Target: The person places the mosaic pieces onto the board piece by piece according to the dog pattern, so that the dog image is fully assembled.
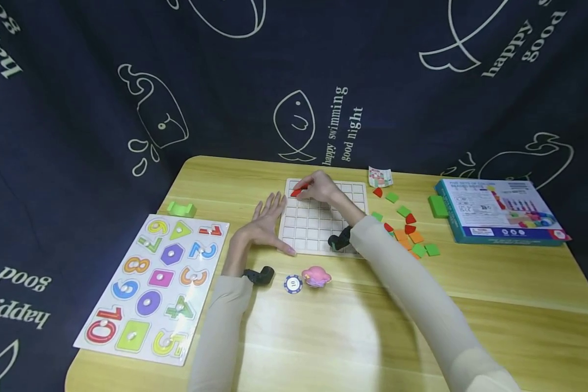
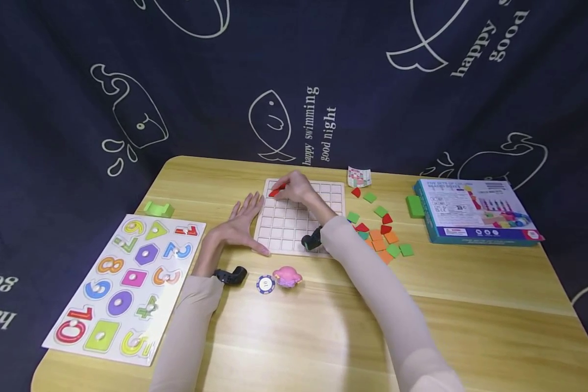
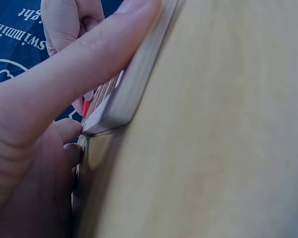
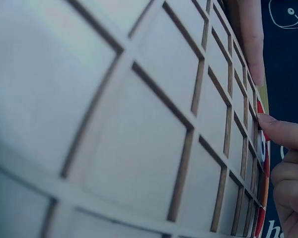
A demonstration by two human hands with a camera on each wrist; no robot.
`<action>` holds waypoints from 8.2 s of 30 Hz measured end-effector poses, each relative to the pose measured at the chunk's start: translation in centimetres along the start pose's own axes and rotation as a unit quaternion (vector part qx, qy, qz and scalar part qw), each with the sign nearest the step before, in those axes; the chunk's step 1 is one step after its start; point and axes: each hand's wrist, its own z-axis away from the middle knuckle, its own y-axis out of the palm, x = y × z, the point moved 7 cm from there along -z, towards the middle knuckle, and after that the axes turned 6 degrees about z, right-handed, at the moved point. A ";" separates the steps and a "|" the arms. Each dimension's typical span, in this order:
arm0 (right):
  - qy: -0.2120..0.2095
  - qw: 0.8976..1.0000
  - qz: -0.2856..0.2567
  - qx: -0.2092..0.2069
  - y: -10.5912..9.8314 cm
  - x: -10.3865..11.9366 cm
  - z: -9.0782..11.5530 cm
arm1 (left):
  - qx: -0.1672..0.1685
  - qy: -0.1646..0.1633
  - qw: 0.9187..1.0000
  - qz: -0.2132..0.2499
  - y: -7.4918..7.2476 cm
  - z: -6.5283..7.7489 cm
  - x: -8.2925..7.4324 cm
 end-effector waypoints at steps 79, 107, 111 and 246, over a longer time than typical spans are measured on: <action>0.120 0.987 -0.023 -0.101 -6.7 -6.0 12.2 | -0.010 0.017 1.000 0.002 0.1 0.1 -0.6; 0.052 0.994 -0.075 -0.063 1.0 -0.1 3.1 | -0.004 0.012 1.000 0.017 0.0 0.2 -0.3; 0.041 0.996 -0.064 -0.054 1.1 0.1 3.0 | -0.006 0.013 1.000 0.011 -0.1 0.2 -0.3; -0.100 0.994 0.033 0.028 2.7 1.7 2.7 | -0.010 0.010 1.000 0.019 0.0 -0.1 -0.1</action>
